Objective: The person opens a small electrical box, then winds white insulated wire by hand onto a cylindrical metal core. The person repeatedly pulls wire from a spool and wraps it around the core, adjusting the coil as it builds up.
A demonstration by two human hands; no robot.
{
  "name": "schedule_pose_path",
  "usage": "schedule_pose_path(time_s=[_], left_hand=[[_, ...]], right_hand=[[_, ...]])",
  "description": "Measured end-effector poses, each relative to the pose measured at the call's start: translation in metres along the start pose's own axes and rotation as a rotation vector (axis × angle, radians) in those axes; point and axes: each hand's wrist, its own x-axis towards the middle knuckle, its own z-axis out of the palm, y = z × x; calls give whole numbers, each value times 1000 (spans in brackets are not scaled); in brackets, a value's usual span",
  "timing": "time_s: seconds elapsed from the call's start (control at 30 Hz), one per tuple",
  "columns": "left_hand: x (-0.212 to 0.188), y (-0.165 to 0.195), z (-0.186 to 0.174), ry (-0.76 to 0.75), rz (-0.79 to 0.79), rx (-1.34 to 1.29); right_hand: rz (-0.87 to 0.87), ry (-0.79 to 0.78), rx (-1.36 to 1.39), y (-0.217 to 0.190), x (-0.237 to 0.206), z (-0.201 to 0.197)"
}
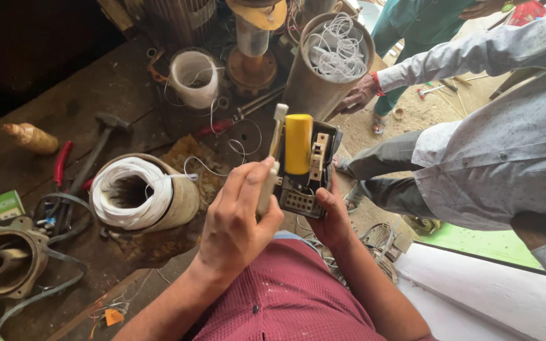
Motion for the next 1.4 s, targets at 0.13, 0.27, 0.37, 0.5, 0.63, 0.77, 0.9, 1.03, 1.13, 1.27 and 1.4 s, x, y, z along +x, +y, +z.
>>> schedule_pose_path(time_s=[0.13,0.27,0.37,0.5,0.63,0.77,0.9,1.03,1.13,1.27,1.4], left_hand=[[20,6,17,-52,61,275],[34,7,33,-125,17,126],[48,7,46,-216,118,464],[75,10,64,-436,25,597],[92,13,78,-521,-145,472],[91,19,93,-495,-71,433],[92,21,112,-630,-217,319],[80,25,127,-545,-46,231],[56,30,140,-461,184,206],[38,21,163,-485,299,400],[33,17,175,-414,277,383]], right_hand=[[30,19,89,-11,7,-9],[84,26,196,-9,11,-24],[63,-5,134,-8,13,-36],[52,1,162,-14,18,-44],[38,-15,128,-20,22,-51],[60,31,133,-24,21,-65],[78,30,143,-28,24,-77],[105,32,46,-33,30,-82],[42,-116,243,-36,31,-94],[104,-282,346,-33,29,-130],[161,-180,241,-19,28,-165]])
